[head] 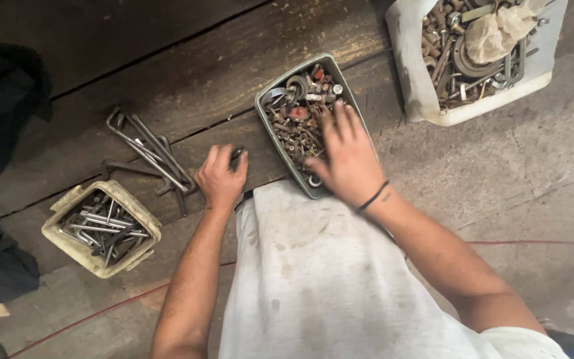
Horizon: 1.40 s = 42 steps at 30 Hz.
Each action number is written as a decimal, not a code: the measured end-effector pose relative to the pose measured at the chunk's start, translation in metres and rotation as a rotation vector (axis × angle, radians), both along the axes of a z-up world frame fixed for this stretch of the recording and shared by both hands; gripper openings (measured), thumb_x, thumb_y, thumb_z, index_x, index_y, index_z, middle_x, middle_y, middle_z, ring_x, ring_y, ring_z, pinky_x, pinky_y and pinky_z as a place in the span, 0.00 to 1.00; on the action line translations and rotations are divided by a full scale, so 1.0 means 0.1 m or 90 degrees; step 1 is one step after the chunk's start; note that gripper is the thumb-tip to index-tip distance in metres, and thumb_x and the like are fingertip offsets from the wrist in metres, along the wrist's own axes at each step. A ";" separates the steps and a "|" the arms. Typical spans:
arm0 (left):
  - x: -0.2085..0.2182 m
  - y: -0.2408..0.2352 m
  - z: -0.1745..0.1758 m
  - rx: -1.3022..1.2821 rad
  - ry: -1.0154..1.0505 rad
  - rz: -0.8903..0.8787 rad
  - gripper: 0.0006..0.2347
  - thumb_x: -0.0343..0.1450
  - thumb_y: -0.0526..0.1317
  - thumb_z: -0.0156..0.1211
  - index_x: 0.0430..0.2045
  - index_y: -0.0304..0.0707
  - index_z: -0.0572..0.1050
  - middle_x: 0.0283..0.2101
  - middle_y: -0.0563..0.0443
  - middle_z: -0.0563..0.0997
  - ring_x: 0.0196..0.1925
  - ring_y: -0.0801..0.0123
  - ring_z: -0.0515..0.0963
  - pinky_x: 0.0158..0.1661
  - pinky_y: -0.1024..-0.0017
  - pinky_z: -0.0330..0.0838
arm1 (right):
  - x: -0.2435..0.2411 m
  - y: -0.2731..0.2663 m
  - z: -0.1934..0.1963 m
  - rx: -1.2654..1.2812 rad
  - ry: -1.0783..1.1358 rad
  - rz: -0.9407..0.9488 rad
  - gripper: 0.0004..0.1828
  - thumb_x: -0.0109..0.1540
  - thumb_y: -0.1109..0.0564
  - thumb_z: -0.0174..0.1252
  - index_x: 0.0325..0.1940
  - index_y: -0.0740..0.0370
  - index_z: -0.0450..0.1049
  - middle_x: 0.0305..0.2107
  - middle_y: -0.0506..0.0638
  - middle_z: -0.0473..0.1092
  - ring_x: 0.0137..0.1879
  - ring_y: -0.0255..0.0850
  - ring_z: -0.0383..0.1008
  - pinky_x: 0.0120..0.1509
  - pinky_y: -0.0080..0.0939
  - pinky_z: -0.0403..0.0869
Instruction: Sorting and inspecting various metal hardware components like bolts and nuts in a workshop
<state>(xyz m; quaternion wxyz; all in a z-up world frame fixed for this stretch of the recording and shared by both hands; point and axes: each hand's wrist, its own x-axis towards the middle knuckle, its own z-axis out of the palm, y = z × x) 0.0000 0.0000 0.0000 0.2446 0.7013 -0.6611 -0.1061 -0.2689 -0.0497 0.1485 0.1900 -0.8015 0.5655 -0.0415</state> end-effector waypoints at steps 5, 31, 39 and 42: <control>0.00 0.01 -0.05 -0.019 -0.023 -0.002 0.11 0.66 0.54 0.69 0.35 0.58 0.78 0.30 0.59 0.74 0.29 0.57 0.82 0.29 0.63 0.76 | 0.16 0.26 -0.35 0.023 -0.077 0.085 0.48 0.64 0.27 0.52 0.75 0.64 0.60 0.72 0.70 0.54 0.77 0.72 0.47 0.77 0.73 0.42; 0.00 0.01 -0.06 0.010 -0.022 -0.019 0.10 0.69 0.54 0.67 0.36 0.57 0.77 0.32 0.58 0.74 0.30 0.55 0.82 0.29 0.61 0.77 | -0.18 0.48 -0.47 -0.005 -0.296 0.038 0.27 0.67 0.42 0.54 0.63 0.62 0.71 0.60 0.64 0.68 0.67 0.62 0.68 0.71 0.63 0.66; -0.01 -0.01 -0.05 -0.015 -0.033 -0.005 0.11 0.65 0.51 0.71 0.35 0.57 0.77 0.32 0.59 0.76 0.28 0.56 0.83 0.29 0.61 0.76 | -0.28 0.37 0.02 0.263 0.178 -0.168 0.48 0.58 0.25 0.53 0.72 0.60 0.63 0.25 0.62 0.79 0.36 0.63 0.83 0.40 0.60 0.77; -0.02 0.00 -0.03 -0.001 -0.028 -0.002 0.10 0.66 0.51 0.70 0.35 0.57 0.77 0.31 0.59 0.75 0.28 0.54 0.82 0.29 0.59 0.76 | -0.12 0.23 0.16 0.267 0.179 -0.130 0.50 0.59 0.27 0.53 0.70 0.70 0.63 0.24 0.64 0.78 0.36 0.63 0.83 0.41 0.60 0.78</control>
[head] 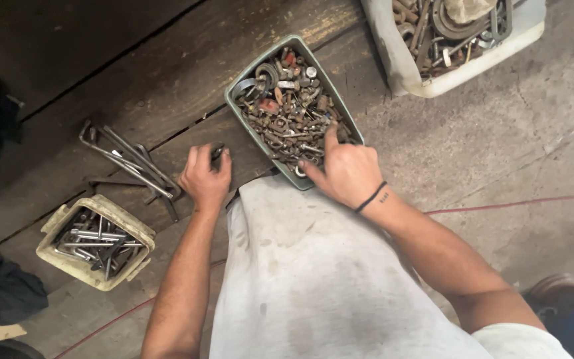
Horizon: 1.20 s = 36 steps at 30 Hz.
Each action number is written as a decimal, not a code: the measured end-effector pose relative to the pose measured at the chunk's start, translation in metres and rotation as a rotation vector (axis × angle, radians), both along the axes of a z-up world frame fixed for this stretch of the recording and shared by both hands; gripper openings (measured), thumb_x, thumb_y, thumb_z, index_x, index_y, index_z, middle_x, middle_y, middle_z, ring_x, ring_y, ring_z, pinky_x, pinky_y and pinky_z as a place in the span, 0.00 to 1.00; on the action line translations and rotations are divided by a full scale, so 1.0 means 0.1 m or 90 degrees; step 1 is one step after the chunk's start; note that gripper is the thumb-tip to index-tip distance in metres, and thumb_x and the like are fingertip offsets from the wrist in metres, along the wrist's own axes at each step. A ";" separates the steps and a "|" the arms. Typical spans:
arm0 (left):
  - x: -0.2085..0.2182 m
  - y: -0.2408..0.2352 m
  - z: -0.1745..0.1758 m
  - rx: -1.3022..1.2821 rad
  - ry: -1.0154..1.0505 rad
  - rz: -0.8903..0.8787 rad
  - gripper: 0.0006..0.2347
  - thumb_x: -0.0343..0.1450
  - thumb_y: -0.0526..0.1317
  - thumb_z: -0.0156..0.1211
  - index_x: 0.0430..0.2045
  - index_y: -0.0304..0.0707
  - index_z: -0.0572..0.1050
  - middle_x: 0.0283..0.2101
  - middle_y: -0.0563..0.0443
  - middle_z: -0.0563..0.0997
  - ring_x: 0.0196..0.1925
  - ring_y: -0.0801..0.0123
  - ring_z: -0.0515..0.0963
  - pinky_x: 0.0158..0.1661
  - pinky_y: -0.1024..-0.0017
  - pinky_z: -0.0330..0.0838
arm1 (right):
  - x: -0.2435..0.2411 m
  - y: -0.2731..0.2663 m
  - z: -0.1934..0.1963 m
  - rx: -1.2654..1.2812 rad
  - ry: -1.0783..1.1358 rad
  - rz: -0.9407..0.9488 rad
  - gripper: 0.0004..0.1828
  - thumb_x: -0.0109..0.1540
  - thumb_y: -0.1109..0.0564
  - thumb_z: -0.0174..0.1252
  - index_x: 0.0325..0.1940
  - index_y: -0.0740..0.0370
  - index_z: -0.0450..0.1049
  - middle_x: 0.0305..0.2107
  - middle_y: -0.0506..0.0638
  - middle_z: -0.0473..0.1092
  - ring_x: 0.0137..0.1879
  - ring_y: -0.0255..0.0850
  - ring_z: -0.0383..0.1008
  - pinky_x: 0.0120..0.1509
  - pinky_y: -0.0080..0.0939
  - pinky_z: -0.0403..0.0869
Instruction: Sorting and inspecting various metal hardware components like bolts and nuts in a workshop
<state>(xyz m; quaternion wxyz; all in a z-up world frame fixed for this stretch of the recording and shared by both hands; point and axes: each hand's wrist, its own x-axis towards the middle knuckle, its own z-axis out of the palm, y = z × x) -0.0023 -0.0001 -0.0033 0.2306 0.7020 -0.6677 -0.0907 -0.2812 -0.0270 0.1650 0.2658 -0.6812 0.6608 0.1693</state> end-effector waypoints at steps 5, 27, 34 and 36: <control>0.01 0.00 0.00 0.023 0.012 -0.011 0.09 0.68 0.51 0.69 0.35 0.56 0.77 0.31 0.57 0.75 0.30 0.52 0.83 0.30 0.58 0.76 | -0.01 0.20 -0.04 0.024 -0.152 -0.031 0.44 0.59 0.34 0.57 0.68 0.69 0.65 0.25 0.67 0.78 0.38 0.67 0.81 0.45 0.67 0.77; 0.02 0.02 0.01 0.026 0.012 0.004 0.10 0.67 0.52 0.69 0.35 0.56 0.77 0.31 0.56 0.75 0.29 0.50 0.82 0.30 0.55 0.76 | 0.08 0.09 0.01 0.014 -0.178 -0.006 0.37 0.60 0.39 0.57 0.69 0.60 0.66 0.28 0.64 0.79 0.40 0.65 0.82 0.45 0.67 0.76; 0.00 0.00 0.01 0.025 -0.003 -0.001 0.10 0.67 0.52 0.69 0.35 0.56 0.77 0.31 0.58 0.75 0.29 0.54 0.83 0.30 0.58 0.77 | 0.05 0.01 0.19 0.070 -0.002 -0.037 0.47 0.60 0.32 0.55 0.75 0.63 0.58 0.28 0.65 0.79 0.40 0.65 0.82 0.45 0.65 0.77; 0.00 0.00 0.00 0.003 -0.012 -0.006 0.10 0.68 0.53 0.68 0.34 0.57 0.77 0.30 0.58 0.73 0.28 0.54 0.82 0.29 0.60 0.77 | 0.25 -0.05 0.26 0.075 -0.048 0.000 0.52 0.63 0.33 0.52 0.76 0.75 0.48 0.28 0.67 0.79 0.40 0.66 0.82 0.47 0.66 0.78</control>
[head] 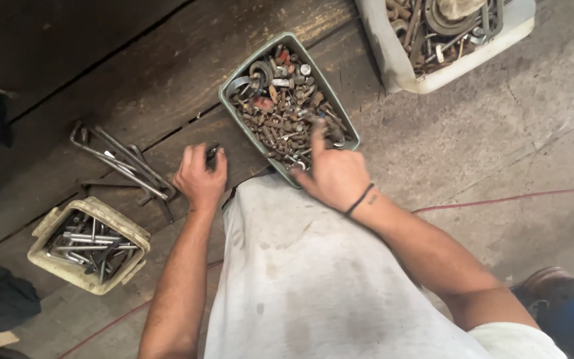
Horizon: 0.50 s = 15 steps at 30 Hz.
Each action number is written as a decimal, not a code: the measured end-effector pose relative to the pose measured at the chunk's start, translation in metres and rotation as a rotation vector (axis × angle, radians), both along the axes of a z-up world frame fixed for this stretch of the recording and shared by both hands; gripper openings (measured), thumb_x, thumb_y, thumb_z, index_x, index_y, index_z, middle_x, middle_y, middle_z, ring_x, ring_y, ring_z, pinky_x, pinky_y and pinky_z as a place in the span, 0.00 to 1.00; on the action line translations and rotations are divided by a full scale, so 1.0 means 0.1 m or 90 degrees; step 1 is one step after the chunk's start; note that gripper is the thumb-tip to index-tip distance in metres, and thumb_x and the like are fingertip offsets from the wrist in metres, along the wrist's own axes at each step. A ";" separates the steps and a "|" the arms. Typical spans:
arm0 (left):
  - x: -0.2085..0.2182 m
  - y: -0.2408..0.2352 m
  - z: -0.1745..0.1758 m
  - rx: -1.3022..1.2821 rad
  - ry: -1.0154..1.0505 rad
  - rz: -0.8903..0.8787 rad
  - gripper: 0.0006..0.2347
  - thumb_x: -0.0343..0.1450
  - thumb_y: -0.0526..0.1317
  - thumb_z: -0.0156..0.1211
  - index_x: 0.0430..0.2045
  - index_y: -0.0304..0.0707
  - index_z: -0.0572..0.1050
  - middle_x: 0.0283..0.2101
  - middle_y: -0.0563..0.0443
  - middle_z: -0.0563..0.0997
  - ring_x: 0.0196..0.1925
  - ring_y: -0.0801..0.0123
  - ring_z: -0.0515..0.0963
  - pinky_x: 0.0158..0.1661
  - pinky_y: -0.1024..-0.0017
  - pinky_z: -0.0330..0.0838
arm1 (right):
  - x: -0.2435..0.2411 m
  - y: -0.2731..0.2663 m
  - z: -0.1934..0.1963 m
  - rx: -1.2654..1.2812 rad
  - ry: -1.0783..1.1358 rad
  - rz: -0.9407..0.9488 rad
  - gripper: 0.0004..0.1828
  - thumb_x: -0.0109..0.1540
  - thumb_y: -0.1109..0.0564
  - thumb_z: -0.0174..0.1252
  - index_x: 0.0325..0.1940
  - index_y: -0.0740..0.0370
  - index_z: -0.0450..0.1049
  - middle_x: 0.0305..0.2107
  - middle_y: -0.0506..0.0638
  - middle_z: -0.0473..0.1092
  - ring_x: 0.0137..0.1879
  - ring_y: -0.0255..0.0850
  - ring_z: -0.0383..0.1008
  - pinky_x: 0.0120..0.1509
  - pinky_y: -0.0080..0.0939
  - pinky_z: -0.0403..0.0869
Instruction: Sorting and inspecting various metal hardware components like bolts and nuts in a workshop
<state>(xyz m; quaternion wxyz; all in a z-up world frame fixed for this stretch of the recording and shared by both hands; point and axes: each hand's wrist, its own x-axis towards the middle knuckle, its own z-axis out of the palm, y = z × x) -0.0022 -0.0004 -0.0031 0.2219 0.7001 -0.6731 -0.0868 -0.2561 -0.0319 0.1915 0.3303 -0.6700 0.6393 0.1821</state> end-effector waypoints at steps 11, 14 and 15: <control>0.00 -0.01 0.03 -0.018 0.000 -0.016 0.10 0.68 0.51 0.68 0.36 0.55 0.77 0.30 0.57 0.73 0.28 0.54 0.82 0.29 0.60 0.76 | -0.64 0.41 -0.55 -0.145 -0.311 0.107 0.21 0.64 0.51 0.54 0.61 0.56 0.72 0.34 0.58 0.79 0.42 0.58 0.81 0.45 0.62 0.77; 0.00 0.00 0.03 -0.024 -0.003 -0.011 0.10 0.67 0.51 0.69 0.35 0.55 0.77 0.30 0.57 0.74 0.28 0.55 0.82 0.29 0.62 0.76 | -0.95 0.45 -0.63 -0.255 -0.322 0.173 0.13 0.62 0.51 0.59 0.49 0.54 0.77 0.28 0.51 0.75 0.37 0.51 0.80 0.39 0.53 0.77; -0.01 -0.02 0.03 -0.028 -0.001 -0.012 0.10 0.67 0.50 0.70 0.35 0.54 0.77 0.30 0.57 0.74 0.27 0.54 0.82 0.28 0.61 0.76 | -1.03 0.41 -0.59 -0.278 -0.323 0.183 0.10 0.62 0.50 0.60 0.45 0.53 0.78 0.25 0.49 0.72 0.35 0.49 0.78 0.38 0.51 0.77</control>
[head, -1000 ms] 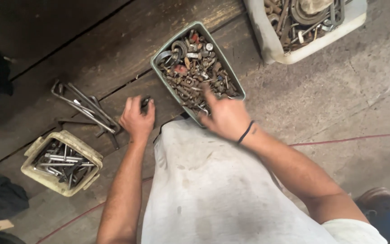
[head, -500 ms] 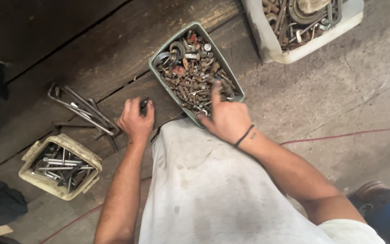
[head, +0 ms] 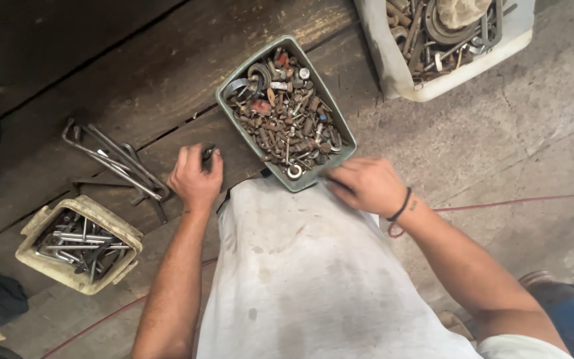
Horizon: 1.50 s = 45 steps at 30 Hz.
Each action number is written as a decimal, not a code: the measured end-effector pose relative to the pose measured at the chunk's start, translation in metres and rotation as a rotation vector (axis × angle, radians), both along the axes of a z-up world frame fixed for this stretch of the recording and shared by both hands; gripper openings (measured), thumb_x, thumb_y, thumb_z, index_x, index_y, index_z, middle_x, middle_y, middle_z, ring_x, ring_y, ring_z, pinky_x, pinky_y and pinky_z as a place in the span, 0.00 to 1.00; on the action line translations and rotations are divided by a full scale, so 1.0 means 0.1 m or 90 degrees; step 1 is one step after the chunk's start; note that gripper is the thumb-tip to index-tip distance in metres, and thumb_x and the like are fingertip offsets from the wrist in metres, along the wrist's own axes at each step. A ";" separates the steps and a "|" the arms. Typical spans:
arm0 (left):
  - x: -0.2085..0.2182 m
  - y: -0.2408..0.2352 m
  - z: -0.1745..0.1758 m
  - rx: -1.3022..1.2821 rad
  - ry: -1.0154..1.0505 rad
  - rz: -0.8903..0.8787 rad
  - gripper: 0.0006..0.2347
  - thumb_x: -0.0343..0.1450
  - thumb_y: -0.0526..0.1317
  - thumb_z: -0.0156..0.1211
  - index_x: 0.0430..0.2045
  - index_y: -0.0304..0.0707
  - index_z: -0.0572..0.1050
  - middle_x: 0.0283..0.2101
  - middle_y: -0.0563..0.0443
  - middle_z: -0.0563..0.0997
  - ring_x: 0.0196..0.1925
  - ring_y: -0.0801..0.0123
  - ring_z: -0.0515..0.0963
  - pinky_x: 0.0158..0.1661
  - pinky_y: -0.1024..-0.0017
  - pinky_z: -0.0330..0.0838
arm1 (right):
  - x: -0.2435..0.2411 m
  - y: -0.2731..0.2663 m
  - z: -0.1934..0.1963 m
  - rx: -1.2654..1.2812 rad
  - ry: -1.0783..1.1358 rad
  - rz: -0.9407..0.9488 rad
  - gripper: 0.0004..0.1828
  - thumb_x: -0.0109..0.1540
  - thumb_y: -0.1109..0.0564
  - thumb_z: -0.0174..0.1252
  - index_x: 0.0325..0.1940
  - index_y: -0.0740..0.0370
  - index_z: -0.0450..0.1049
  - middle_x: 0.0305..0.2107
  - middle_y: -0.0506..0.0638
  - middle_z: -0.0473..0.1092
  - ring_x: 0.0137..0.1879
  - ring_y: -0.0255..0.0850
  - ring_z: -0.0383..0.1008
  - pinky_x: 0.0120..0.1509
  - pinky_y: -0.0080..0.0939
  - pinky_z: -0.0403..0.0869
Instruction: Sorting and inspecting various metal hardware components like bolts and nuts in a workshop
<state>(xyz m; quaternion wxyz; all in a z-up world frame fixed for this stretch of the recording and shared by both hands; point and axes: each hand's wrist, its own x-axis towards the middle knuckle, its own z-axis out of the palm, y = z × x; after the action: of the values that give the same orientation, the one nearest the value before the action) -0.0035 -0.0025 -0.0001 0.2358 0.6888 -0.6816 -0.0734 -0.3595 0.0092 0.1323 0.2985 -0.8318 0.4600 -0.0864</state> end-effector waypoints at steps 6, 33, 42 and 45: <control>0.00 0.00 -0.04 -0.023 -0.019 0.007 0.09 0.66 0.51 0.69 0.34 0.57 0.77 0.30 0.60 0.74 0.27 0.58 0.82 0.28 0.65 0.76 | -0.22 -0.13 0.09 -0.143 0.043 -0.032 0.12 0.63 0.44 0.64 0.47 0.47 0.79 0.27 0.43 0.70 0.34 0.42 0.75 0.40 0.42 0.75; 0.05 0.02 0.05 -0.008 0.029 0.026 0.10 0.65 0.51 0.68 0.35 0.55 0.78 0.27 0.58 0.72 0.26 0.58 0.82 0.27 0.63 0.76 | 0.52 -0.71 0.01 -0.278 0.119 0.134 0.19 0.60 0.39 0.59 0.49 0.48 0.76 0.51 0.48 0.73 0.64 0.49 0.72 0.65 0.51 0.70; 0.06 0.06 0.04 0.001 0.024 0.020 0.11 0.65 0.50 0.69 0.36 0.54 0.78 0.27 0.58 0.73 0.26 0.59 0.82 0.26 0.63 0.76 | 0.99 -0.76 -0.20 -0.329 0.117 0.159 0.29 0.69 0.35 0.48 0.64 0.56 0.73 0.61 0.53 0.71 0.72 0.50 0.64 0.78 0.60 0.57; 0.06 0.03 0.00 -0.011 0.024 0.022 0.11 0.65 0.50 0.68 0.36 0.54 0.78 0.28 0.58 0.73 0.26 0.58 0.82 0.27 0.63 0.76 | 0.72 -0.74 -0.08 -0.338 0.093 0.184 0.24 0.65 0.34 0.54 0.51 0.54 0.76 0.53 0.50 0.74 0.69 0.49 0.68 0.73 0.58 0.64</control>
<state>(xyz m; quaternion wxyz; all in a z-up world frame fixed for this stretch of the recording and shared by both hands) 0.0030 0.0008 -0.0003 0.2561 0.6967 -0.6657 -0.0765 -0.2873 -0.0651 0.1244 0.0463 -0.9416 0.3184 -0.0997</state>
